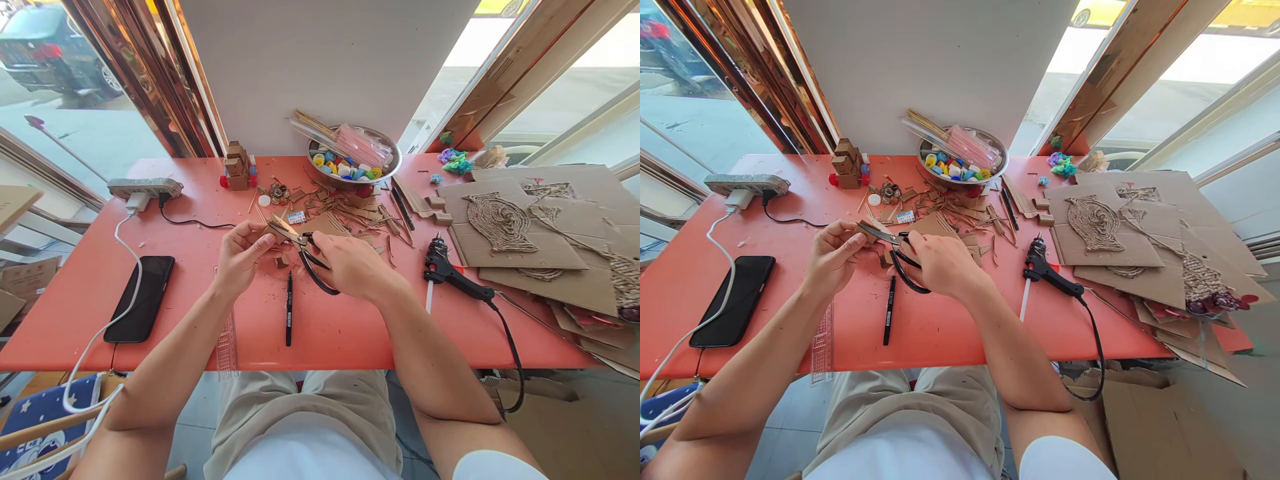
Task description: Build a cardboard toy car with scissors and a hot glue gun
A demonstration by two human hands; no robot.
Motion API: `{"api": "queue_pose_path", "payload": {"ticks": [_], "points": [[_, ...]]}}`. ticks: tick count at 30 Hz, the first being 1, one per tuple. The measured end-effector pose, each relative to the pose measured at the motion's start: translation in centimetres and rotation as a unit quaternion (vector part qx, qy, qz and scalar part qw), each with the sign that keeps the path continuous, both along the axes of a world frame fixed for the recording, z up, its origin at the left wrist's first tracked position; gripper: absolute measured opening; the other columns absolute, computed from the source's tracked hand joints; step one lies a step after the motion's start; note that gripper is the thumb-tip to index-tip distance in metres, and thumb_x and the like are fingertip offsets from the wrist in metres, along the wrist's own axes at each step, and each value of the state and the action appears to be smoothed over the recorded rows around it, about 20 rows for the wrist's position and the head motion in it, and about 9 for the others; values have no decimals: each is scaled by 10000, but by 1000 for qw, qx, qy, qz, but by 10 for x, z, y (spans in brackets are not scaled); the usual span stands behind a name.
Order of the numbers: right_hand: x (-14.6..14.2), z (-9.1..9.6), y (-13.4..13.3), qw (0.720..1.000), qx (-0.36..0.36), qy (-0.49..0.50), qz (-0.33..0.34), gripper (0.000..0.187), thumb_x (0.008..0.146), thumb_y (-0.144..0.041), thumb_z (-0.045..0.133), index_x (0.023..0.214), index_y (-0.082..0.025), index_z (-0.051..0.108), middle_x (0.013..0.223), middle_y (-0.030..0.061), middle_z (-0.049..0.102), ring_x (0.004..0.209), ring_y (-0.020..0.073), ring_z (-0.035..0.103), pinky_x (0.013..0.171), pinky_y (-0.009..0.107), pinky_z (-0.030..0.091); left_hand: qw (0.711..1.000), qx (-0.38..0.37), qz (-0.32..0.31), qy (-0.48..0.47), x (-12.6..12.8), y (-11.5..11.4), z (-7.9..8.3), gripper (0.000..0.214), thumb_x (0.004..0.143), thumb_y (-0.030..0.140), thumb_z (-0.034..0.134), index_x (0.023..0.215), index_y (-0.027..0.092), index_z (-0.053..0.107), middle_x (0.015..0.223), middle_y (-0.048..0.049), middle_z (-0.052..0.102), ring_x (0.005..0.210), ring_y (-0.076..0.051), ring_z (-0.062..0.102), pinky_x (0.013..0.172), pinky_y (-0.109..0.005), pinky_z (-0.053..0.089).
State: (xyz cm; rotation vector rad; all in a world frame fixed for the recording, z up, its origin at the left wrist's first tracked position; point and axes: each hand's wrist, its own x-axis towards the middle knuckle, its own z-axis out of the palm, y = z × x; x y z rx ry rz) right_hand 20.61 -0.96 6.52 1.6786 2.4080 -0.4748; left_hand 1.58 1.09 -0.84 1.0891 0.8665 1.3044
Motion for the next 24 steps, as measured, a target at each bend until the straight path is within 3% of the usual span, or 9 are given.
{"api": "queue_pose_path", "payload": {"ticks": [16,24], "points": [[-2,3,0,999,23,-37,-9,295,1093,-282,492,1320,-153,631,1127,179,825,1068,315,780,643,310,298,1000,8,-3,9,-4,1,2,601,564,648,1000,794,214,656,704,-22,804,693,-278,839,605,-336,725],[-7,-1,-4,999,32,-42,-6,332,1124,-351,432,1321,-160,619,1159,211,818,1135,345,775,674,319,361,1000,11,-13,1,-2,1,2,563,577,596,1016,766,199,665,666,-36,793,592,-244,804,565,-312,705]]}}
